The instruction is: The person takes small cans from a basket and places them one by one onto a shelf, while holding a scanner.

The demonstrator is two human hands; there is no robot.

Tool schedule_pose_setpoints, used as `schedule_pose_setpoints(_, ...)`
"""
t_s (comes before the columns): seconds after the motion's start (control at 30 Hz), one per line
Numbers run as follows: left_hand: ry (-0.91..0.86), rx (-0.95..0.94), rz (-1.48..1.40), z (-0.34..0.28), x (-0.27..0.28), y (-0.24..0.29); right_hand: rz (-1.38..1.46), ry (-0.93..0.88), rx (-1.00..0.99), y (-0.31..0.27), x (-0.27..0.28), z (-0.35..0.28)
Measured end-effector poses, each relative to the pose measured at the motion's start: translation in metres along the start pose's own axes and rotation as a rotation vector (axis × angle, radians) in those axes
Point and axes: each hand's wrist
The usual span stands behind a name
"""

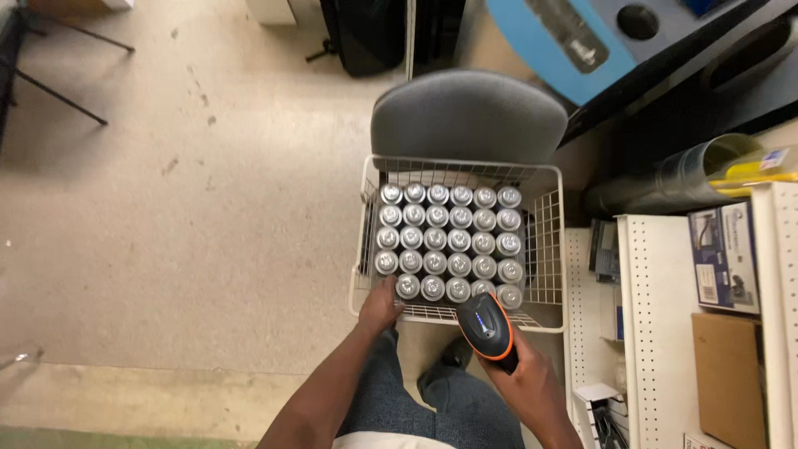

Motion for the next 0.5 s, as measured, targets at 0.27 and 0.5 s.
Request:
schedule_pose_setpoints(0.27,-0.09,0.193,0.083,0.035,-0.017,0.015,-0.027,-0.015,0.02,0.023,-0.022,0.038)
schedule_pose_setpoints(0.5,-0.109,0.204,0.134,0.042,-0.038,0.022,0.013,-0.027,0.055,0.06,-0.042,0.066)
Point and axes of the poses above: each hand's wrist, its own z-axis towards the middle knuckle, its own x-axis out of the back of the hand, y = z × x, and after that the axes turned 10 degrees about z, right-handed
